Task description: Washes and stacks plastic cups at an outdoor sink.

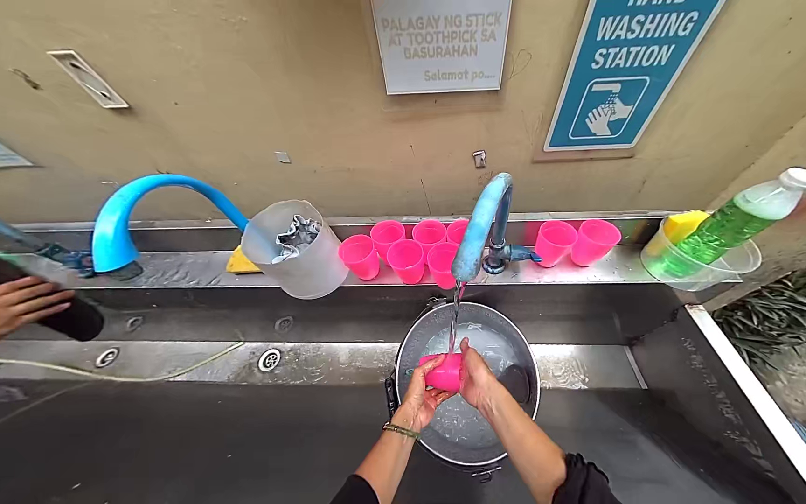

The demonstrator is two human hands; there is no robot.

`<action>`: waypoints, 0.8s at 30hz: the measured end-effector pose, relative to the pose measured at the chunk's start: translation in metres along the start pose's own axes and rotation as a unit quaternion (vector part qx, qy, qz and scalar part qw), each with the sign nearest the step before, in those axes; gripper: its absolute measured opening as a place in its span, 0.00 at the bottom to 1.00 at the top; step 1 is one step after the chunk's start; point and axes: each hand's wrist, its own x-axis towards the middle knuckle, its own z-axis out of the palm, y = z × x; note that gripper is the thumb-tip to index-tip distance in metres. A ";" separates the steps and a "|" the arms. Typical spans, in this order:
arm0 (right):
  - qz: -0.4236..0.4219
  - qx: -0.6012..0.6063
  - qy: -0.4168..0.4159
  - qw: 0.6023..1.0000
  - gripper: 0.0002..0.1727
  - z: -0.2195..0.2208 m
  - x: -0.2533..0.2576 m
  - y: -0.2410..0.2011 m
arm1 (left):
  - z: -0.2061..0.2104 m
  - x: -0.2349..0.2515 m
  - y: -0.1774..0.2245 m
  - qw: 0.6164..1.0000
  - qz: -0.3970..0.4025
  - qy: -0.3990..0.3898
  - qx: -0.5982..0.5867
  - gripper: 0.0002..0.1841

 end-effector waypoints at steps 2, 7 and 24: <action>-0.062 -0.175 -0.088 0.979 0.23 0.004 0.001 0.004 | -0.001 0.001 0.007 1.000 -0.010 -0.011 -0.005 0.18; -0.269 -0.792 -0.243 0.491 0.25 -0.016 -0.002 0.004 | -0.014 0.019 0.033 0.980 -0.108 -0.058 0.155 0.19; -0.190 -0.705 -0.106 0.675 0.24 0.007 -0.040 0.002 | 0.000 0.014 0.019 0.990 0.058 -0.051 0.115 0.20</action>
